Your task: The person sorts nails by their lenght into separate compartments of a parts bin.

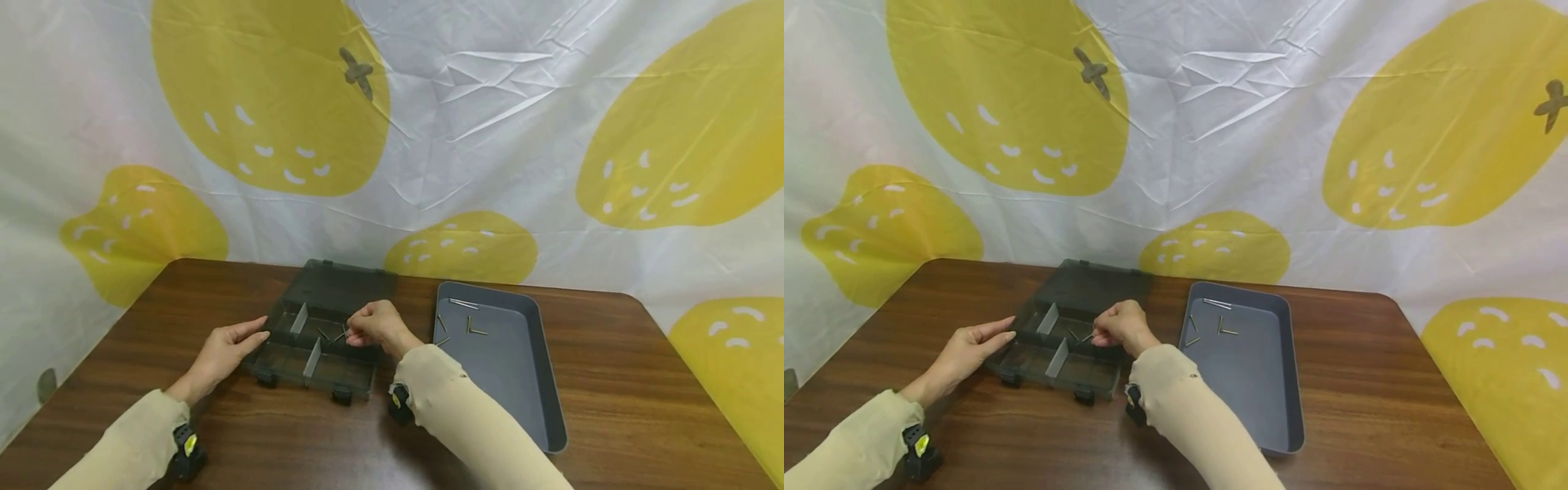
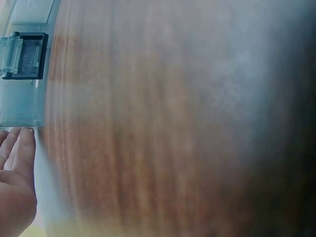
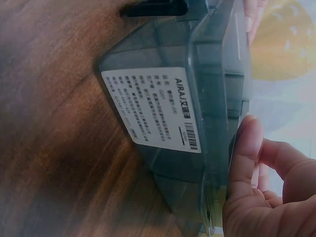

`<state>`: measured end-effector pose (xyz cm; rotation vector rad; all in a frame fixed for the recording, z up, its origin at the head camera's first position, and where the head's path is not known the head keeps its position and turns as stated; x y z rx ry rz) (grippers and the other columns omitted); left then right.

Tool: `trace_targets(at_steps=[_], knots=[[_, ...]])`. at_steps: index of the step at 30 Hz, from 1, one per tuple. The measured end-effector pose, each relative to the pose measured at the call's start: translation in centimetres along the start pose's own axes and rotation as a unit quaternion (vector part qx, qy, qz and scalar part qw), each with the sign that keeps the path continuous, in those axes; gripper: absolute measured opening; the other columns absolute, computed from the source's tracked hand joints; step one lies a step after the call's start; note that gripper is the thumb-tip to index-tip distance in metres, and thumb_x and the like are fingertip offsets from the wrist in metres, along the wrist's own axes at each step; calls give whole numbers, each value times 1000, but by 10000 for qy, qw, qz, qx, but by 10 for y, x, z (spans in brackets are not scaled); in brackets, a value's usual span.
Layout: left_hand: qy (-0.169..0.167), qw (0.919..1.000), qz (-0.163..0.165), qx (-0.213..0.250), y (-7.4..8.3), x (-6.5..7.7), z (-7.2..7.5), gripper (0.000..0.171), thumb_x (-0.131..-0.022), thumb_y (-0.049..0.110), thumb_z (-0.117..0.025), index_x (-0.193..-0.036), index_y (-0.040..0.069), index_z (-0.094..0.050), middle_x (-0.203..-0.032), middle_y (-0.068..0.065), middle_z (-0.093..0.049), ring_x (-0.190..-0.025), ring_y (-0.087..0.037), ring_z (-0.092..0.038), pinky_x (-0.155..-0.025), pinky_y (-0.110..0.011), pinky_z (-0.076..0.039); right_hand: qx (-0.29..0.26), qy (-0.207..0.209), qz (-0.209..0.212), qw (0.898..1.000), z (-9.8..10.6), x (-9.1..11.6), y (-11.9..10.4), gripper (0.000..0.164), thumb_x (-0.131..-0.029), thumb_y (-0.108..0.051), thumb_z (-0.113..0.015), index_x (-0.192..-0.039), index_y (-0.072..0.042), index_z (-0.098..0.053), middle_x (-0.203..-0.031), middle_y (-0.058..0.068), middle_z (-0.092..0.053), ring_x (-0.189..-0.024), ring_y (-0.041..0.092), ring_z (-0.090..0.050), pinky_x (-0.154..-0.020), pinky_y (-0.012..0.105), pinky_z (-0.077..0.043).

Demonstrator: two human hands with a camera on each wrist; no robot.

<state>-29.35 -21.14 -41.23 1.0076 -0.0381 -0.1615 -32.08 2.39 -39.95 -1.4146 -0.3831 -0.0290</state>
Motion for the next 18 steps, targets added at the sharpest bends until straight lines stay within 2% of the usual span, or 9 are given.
trace_targets(at_steps=[5, 9, 13, 18], knots=[[6, 10000, 10, -12, 1, 1, 0, 53, -95, 32, -55, -138, 2, -46, -140, -19, -44, -128, -39, -42, -99, -52, -42, -203, -2, 44, 9998, 6, 4, -4, 20, -90, 6, -53, -103, 20, -58, -59, 4, -58, -48, 7, -59, -50, 18, -53], [29, 10000, -55, 6, 3, 1, 0, 53, -95, 32, -56, -138, 1, -46, -139, -20, -45, -128, -39, -43, -99, -52, -42, -390, 112, 209, 9990, 19, 8, -13, 22, -91, 4, -53, -107, 19, -56, -62, 4, -59, -52, 7, -60, -54, 19, -54], [40, 10000, -52, -16, 1, 1, 0, 54, -95, 33, -56, -138, 1, -46, -139, -20, -45, -128, -39, -43, -98, -51, -42, -532, 456, 398, 9968, 47, 10, -19, 21, -92, 4, -52, -107, 18, -57, -65, 4, -58, -53, 6, -60, -54, 18, -54], [51, 10000, -48, 8, 0, 0, 0, 53, -95, 33, -56, -137, 2, -47, -139, -19, -45, -127, -38, -44, -99, -51, -42, -748, 1102, 483, 9899, 96, 12, -16, 18, -91, 3, -53, -103, 16, -58, -63, 3, -58, -53, 7, -59, -53, 18, -52]])
Point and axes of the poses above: each hand's wrist, its own x-axis away from the middle knuckle, its own z-axis out of the back of the hand, y = z × x, the point moved 10 cm from there along -x, towards the middle knuckle
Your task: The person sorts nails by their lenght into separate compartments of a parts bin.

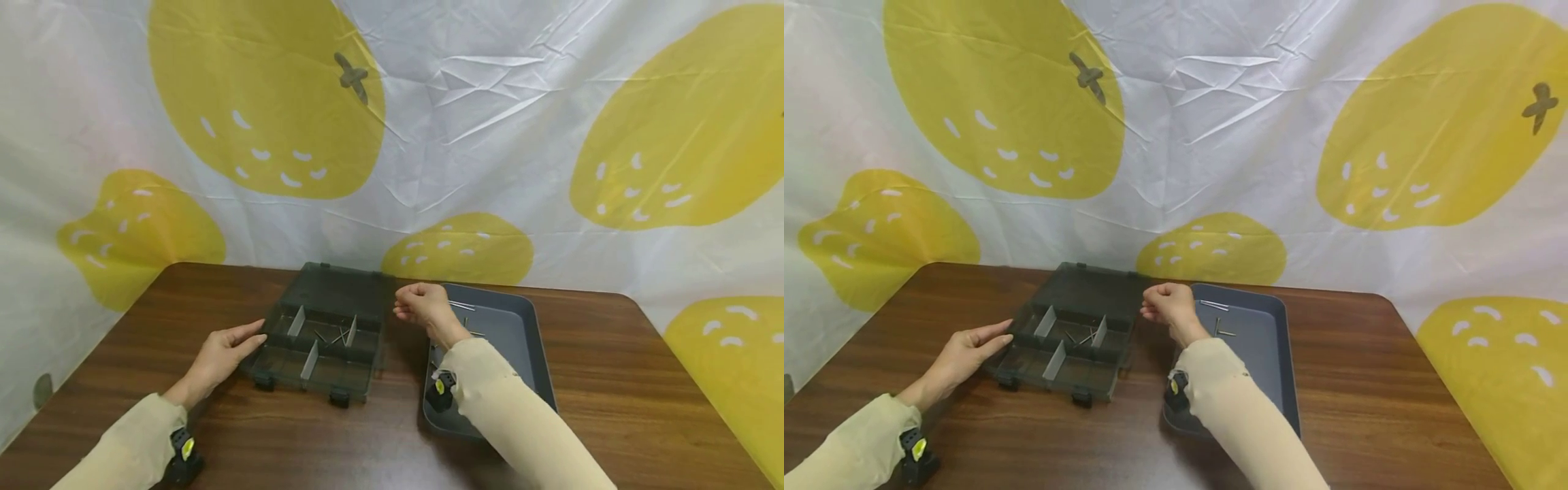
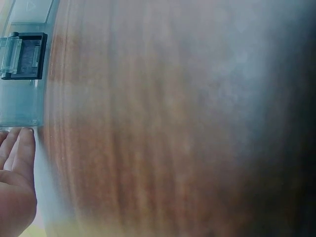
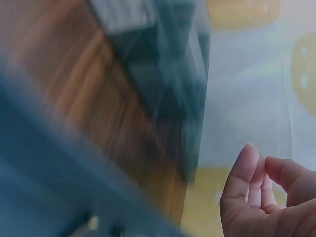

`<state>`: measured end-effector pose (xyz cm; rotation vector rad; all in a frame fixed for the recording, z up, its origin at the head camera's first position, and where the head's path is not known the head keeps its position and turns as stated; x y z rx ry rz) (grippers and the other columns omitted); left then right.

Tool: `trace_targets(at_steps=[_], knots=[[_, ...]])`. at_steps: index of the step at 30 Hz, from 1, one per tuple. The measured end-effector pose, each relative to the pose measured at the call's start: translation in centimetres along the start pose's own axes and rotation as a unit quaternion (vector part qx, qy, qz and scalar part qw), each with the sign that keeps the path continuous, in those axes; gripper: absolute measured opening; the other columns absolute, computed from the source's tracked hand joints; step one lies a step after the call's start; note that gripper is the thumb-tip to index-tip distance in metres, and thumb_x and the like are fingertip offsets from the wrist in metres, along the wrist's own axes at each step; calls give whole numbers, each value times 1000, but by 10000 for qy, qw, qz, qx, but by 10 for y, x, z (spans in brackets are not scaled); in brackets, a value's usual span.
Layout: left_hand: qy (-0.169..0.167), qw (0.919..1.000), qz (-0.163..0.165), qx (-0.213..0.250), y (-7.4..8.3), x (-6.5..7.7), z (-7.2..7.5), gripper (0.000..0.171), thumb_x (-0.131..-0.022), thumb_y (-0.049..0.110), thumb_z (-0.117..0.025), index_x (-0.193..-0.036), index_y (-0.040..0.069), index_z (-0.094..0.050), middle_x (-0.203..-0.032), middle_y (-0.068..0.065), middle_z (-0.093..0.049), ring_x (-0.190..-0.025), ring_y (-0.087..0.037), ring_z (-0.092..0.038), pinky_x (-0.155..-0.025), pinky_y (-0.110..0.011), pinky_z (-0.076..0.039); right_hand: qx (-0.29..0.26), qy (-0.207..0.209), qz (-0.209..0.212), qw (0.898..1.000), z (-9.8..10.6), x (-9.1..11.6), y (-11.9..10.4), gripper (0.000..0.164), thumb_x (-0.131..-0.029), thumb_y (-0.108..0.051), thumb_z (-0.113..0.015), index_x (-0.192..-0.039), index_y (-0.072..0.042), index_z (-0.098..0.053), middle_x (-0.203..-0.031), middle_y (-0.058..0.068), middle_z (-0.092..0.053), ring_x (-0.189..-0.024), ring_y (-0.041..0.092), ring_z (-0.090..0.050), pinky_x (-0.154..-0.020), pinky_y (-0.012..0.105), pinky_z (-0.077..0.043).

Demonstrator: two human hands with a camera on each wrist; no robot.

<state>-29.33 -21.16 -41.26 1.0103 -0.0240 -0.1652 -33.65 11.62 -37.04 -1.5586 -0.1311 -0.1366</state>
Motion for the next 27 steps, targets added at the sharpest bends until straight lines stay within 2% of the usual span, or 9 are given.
trace_targets(at_steps=[8, 13, 21, 27], knots=[[-15, 10000, 14, 35, -1, 0, 0, 55, -95, 35, -55, -138, 2, -46, -140, -19, -44, -128, -38, -43, -99, -52, -41, 66, 912, -79, 9958, 80, -5, 5, 22, -92, 2, -52, -109, 15, -56, -67, 1, -59, -56, 5, -60, -54, 16, -53], [-15, 10000, 26, 31, -1, 0, 0, 55, -95, 34, -56, -138, 2, -46, -140, -19, -45, -128, -38, -43, -99, -51, -42, 298, 1251, -144, 9916, 115, -6, 12, 22, -92, 2, -53, -110, 14, -56, -68, 0, -60, -58, 5, -60, -57, 18, -54], [22, 10000, -1, 51, 1, 1, 0, 54, -95, 35, -55, -137, 1, -47, -140, -19, -45, -128, -38, -43, -99, -51, -42, 1152, 1649, -339, 9790, 145, -10, 27, 21, -89, -2, -57, -105, 11, -60, -63, -4, -59, -54, 3, -60, -57, 20, -55], [32, 10000, 31, 74, -1, 1, 1, 54, -95, 34, -56, -137, 2, -47, -140, -19, -45, -128, -38, -43, -99, -51, -42, 1677, 1734, -438, 9695, 153, -11, 34, 23, -88, -4, -61, -104, 11, -64, -64, -5, -61, -53, 1, -59, -57, 20, -54]])
Point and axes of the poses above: each hand's wrist, its own x-axis away from the middle knuckle, its own z-axis out of the back of the hand, y = z × x, the point moved 10 cm from there along -x, towards the middle knuckle
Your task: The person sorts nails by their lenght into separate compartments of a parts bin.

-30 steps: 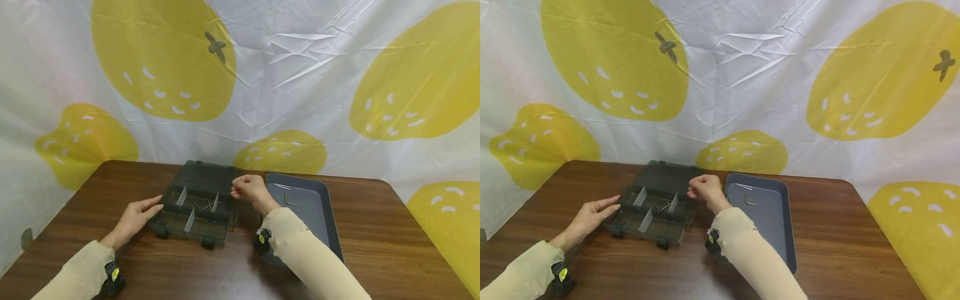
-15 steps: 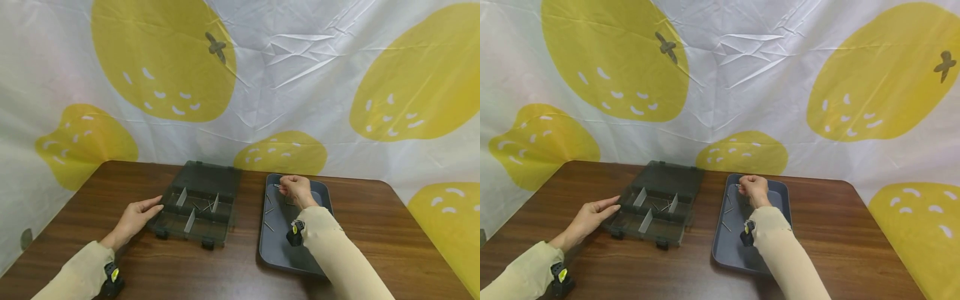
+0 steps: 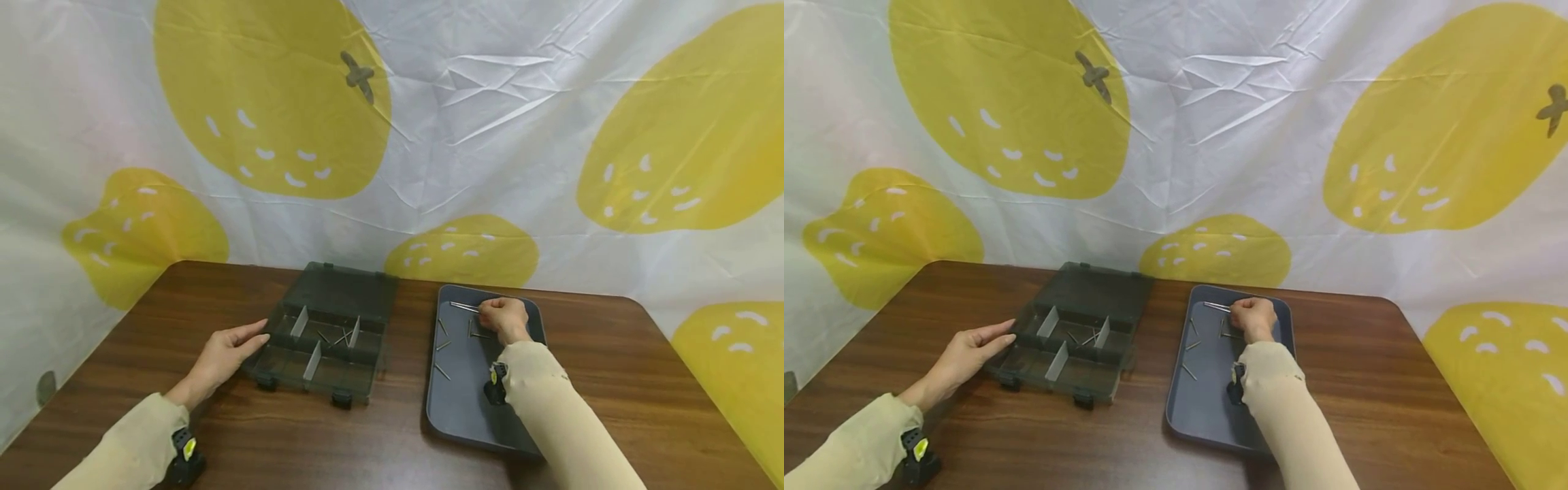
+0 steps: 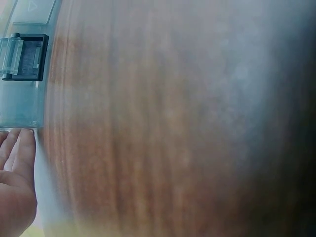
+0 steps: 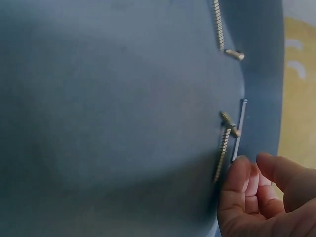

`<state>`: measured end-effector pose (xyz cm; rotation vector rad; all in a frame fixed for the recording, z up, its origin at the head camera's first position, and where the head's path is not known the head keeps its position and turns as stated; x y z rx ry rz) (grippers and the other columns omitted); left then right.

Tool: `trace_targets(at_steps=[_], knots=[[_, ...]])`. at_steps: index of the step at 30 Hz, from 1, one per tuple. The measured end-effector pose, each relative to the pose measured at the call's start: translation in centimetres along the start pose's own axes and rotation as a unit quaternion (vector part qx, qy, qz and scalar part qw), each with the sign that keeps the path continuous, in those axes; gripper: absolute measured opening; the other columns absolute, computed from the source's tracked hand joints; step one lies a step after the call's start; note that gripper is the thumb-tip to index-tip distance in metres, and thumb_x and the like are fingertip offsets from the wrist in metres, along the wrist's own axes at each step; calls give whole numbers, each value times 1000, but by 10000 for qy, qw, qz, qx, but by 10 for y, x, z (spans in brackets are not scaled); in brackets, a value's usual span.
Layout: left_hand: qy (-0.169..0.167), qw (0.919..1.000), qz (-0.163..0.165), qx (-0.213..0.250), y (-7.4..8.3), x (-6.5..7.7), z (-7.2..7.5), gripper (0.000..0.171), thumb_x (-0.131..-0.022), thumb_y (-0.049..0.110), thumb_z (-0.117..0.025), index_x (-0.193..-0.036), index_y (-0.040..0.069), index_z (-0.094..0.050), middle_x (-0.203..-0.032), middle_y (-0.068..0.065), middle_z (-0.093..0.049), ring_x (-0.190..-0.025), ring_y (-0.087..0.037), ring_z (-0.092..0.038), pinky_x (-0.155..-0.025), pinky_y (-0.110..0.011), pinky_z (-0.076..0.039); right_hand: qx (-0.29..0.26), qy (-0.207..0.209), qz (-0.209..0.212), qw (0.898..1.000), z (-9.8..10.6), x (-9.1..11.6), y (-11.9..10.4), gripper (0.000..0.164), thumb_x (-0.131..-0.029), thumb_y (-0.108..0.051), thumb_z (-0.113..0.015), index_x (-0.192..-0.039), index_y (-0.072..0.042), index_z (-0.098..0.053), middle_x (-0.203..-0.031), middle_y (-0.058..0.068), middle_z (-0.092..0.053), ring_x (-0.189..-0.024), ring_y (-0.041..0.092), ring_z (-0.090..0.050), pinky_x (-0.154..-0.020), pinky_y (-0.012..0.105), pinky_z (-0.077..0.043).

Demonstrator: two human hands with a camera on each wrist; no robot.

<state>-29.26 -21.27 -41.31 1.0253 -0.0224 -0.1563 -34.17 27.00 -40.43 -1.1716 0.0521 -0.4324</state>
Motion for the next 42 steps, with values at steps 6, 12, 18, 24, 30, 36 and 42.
trace_targets(at_steps=[6, 12, 18, 24, 30, 36, 42], knots=[[1, 10000, 24, -11, -1, 0, 0, 54, -95, 33, -56, -138, 2, -47, -140, -19, -45, -128, -38, -43, -99, -51, -42, 197, 17, 82, 9998, -1, -4, 2, 23, -87, -4, -63, -104, 12, -65, -66, -3, -62, -50, 1, -57, -53, 19, -53], [-6, 10000, -18, 18, 2, 0, 0, 54, -95, 34, -56, -137, 1, -47, -140, -19, -45, -128, -38, -43, -99, -51, -42, 158, 45, 142, 9998, -3, -9, 5, 21, -85, -1, -63, -100, 14, -65, -57, -7, -58, -47, -1, -55, -48, 16, -51], [-11, 10000, 59, 38, -1, -1, -1, 54, -95, 34, -56, -137, 2, -47, -140, -18, -45, -129, -37, -42, -100, -50, -41, 401, 68, 146, 9991, -2, -10, 5, 19, -87, -3, -63, -100, 11, -67, -61, -5, -62, -48, 0, -56, -50, 18, -52], [-16, 10000, 72, 61, -1, 0, -1, 54, -95, 34, -56, -138, 1, -47, -141, -19, -44, -130, -38, -41, -100, -51, -41, 643, 71, 252, 9976, -2, -12, 5, 17, -88, -5, -63, -97, 8, -69, -65, -1, -65, -49, 1, -57, -52, 20, -53], [-25, 10000, 53, 25, 1, 0, 0, 55, -95, 34, -55, -138, 1, -46, -141, -19, -44, -130, -38, -41, -100, -52, -40, 913, 88, 429, 9949, -3, -13, 2, 15, -87, -5, -64, -94, 7, -70, -68, 2, -66, -50, 2, -57, -51, 20, -53], [-29, 9999, 121, 33, -1, 1, 0, 55, -95, 35, -56, -138, 2, -46, -141, -18, -44, -130, -38, -41, -101, -52, -40, 1133, 85, 524, 9921, -5, -11, 0, 13, -86, -6, -64, -90, 5, -70, -62, -1, -64, -48, 1, -56, -50, 18, -52], [20, 10000, 87, -2, -1, -1, 0, 55, -95, 34, -56, -137, 1, -47, -140, -19, -44, -130, -37, -41, -101, -51, -41, 1415, 84, 648, 9878, -4, -10, -3, 14, -85, -8, -65, -87, 4, -71, -57, -5, -63, -48, 0, -56, -50, 18, -50]])
Point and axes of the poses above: each hand's wrist, its own x-axis away from the middle knuckle, its own z-axis out of the back of the hand, y = z × x, the point moved 10 cm from there along -x, towards the middle knuckle
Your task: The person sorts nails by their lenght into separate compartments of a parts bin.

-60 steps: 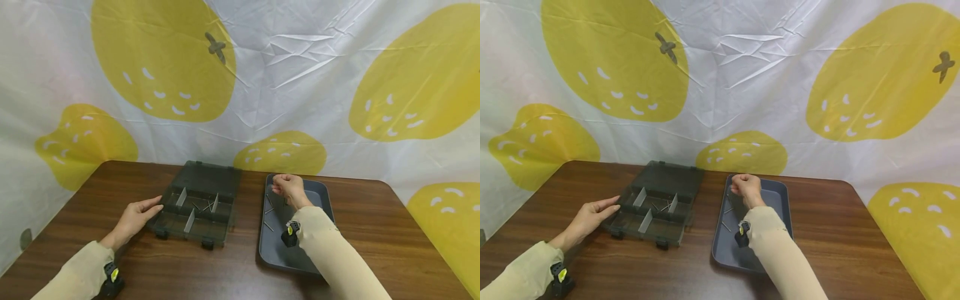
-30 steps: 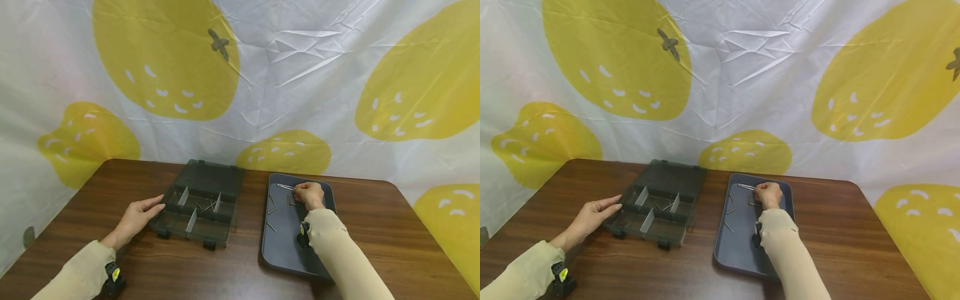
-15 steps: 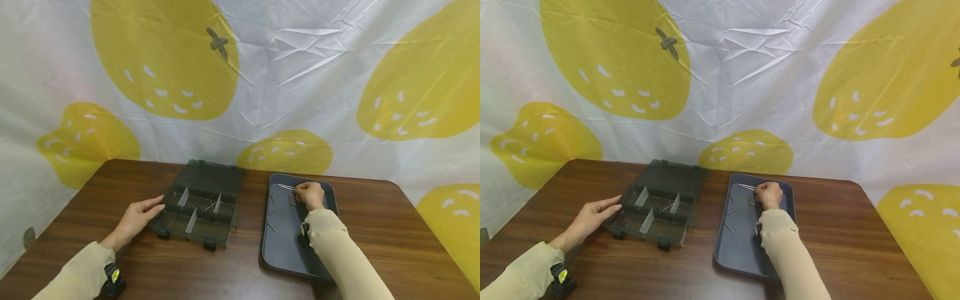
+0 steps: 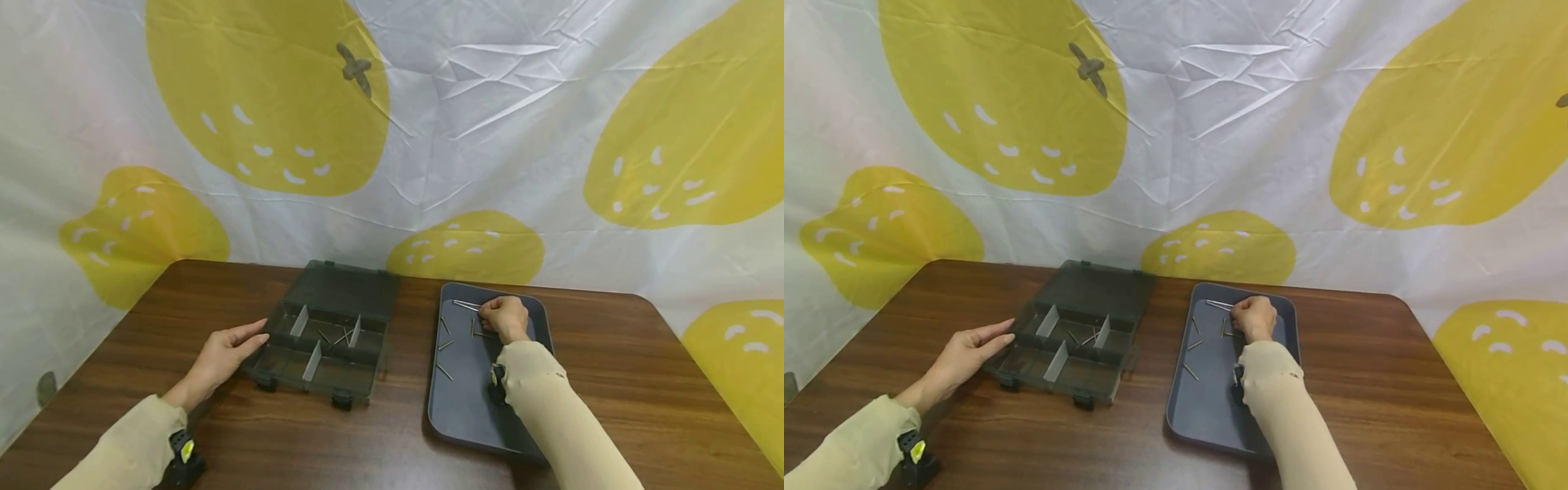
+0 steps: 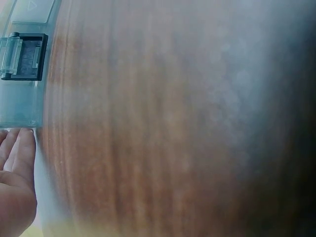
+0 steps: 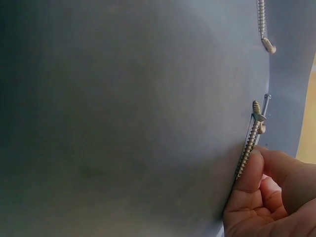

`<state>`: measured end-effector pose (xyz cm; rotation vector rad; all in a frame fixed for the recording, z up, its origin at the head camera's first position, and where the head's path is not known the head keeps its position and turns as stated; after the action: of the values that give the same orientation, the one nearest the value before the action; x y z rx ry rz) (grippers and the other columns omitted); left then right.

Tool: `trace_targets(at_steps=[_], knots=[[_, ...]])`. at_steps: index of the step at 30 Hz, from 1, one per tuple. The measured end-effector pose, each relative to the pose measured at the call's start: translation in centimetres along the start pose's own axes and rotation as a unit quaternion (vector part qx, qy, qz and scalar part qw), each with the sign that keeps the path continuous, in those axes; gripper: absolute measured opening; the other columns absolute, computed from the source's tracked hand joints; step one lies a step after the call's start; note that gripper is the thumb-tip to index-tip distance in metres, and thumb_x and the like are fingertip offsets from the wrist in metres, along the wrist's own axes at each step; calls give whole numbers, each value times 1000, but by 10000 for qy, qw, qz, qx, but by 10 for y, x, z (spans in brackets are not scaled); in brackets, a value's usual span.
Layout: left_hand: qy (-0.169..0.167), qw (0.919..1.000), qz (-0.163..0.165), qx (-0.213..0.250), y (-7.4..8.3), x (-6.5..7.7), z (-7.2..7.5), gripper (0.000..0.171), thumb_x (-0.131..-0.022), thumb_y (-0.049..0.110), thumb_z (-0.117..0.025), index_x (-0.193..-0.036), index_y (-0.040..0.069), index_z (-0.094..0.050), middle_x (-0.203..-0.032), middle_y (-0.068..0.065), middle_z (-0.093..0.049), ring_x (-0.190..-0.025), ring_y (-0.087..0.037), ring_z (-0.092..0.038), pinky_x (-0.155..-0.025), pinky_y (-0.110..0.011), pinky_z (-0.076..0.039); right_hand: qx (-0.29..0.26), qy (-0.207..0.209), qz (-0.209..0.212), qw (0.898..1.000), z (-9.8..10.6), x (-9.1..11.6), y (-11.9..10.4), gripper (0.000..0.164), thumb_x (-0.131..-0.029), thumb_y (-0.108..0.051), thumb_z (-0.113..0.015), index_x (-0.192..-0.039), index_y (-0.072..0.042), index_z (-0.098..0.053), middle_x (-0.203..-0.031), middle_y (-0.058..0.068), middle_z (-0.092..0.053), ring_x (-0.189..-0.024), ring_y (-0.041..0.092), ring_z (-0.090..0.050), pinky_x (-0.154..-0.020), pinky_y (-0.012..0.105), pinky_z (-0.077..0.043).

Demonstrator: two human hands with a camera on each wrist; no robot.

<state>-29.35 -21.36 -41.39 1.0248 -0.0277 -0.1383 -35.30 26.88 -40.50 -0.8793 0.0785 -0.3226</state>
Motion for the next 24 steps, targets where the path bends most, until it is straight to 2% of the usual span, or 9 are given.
trace_targets(at_steps=[11, 24], knots=[[24, 10000, 23, 0, -2, 0, 1, 54, -95, 34, -56, -137, 1, -47, -139, -19, -45, -129, -37, -42, -100, -50, -41, 522, -17, 313, 9981, -1, 1, -6, 12, -83, -9, -65, -79, 2, -71, -53, -7, -59, -48, 1, -53, -52, 18, -42], [48, 10000, -68, -23, 2, 1, 0, 52, -95, 31, -56, -136, 0, -48, -138, -20, -46, -128, -38, -43, -99, -50, -42, 739, -458, 516, 9949, -7, 1, -7, 16, -88, -11, -62, -80, 0, -69, -58, -4, -59, -57, 6, -55, -57, 22, -42]])
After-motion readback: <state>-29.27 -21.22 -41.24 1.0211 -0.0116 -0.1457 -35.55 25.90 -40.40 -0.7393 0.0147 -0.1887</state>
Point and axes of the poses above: each hand's wrist, its own x-axis away from the middle knuckle, its own z-axis out of the back of the hand, y = z × x, the point moved 10 cm from there along -x, towards the middle knuckle
